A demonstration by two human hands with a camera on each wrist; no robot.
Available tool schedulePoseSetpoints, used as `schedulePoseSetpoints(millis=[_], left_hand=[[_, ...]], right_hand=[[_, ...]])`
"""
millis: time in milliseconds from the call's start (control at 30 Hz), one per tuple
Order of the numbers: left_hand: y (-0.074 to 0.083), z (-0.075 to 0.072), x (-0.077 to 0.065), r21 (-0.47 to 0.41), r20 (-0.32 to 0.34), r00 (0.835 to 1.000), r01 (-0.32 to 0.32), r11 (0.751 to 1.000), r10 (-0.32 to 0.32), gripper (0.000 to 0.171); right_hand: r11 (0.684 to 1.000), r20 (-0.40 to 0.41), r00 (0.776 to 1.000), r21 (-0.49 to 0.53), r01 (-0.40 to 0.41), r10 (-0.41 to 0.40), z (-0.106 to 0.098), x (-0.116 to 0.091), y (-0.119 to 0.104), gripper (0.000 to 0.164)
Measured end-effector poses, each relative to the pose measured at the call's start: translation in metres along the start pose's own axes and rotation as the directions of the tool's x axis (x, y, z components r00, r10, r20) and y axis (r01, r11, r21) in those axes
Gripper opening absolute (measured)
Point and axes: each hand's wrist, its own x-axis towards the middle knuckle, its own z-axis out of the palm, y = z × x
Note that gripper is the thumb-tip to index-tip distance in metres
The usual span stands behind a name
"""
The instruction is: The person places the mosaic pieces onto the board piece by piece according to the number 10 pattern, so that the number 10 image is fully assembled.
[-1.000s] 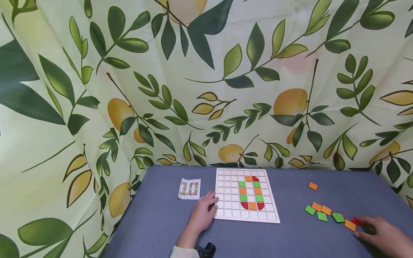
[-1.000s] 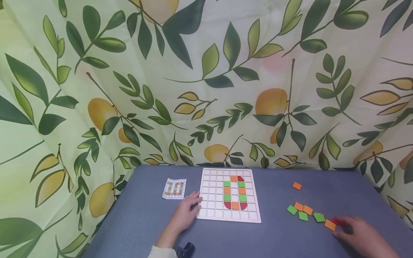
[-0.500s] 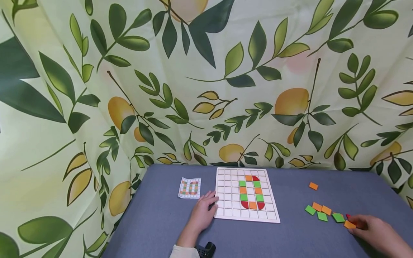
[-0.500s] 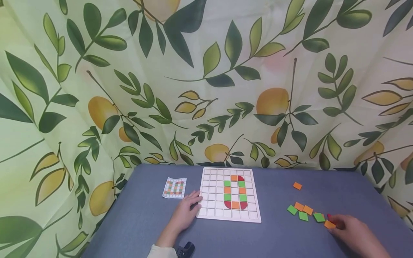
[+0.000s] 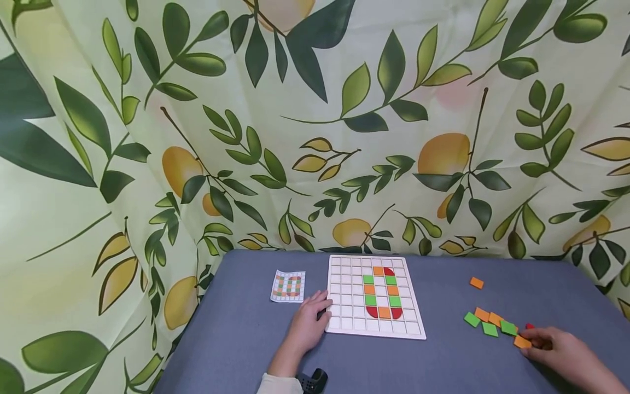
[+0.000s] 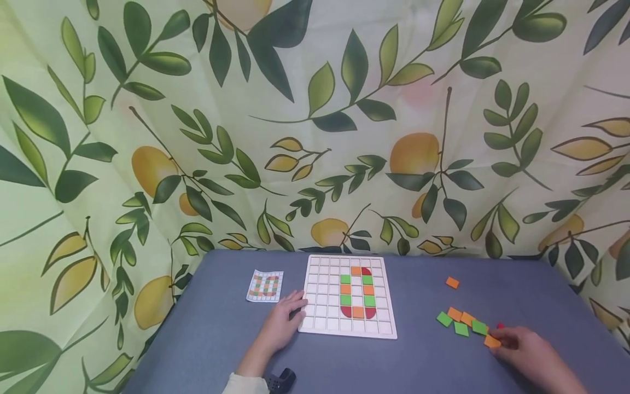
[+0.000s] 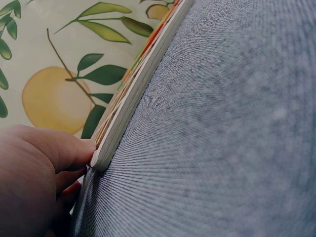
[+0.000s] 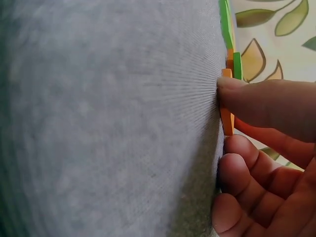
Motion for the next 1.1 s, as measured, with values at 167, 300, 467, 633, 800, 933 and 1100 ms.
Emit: schedulePoseSetpoints(millis=[167,300,467,633,800,933,1100], left_hand=[[0.001,0.002,0.0,0.009,-0.002,1.0,-0.014,1.0,0.014,0.029],[0.001,0.005,0.0,0.002,0.007,1.0,-0.018,1.0,0.018,0.029],[-0.004,0.003,0.001,-0.008,-0.009,1.0,-0.019,1.0,0.018,0.029],[-0.004,0.001,0.002,-0.009,0.001,1.0,-0.026,1.0,0.026,0.029],[-0.003,0.001,0.0,-0.004,-0.001,1.0,-0.021,1.0,0.021,0.029],[-0.003,0.002,-0.001,0.002,-0.004,1.0,-0.018,1.0,0.018,0.029],[-0.003,0.001,0.0,-0.006,-0.012,1.0,-0.019,1.0,0.019,0.029]], right_hand=[[1.0,-0.012,1.0,0.004,-0.018,0.018,0.004,-0.003,0.004,0.063],[0.999,-0.015,0.999,0.005,-0.034,0.034,0.006,-0.009,0.006,0.064],[1.0,-0.06,0.998,-0.003,0.031,-0.031,0.001,-0.01,-0.006,0.054],[0.996,-0.09,0.992,-0.02,0.089,-0.09,-0.003,-0.012,-0.012,0.05],[0.999,-0.083,0.995,-0.012,0.05,-0.05,0.0,-0.01,-0.012,0.054],[0.999,-0.082,0.996,-0.021,0.044,-0.045,0.004,-0.009,-0.013,0.049],[0.997,-0.085,0.994,-0.039,0.061,-0.064,0.003,-0.006,-0.017,0.045]])
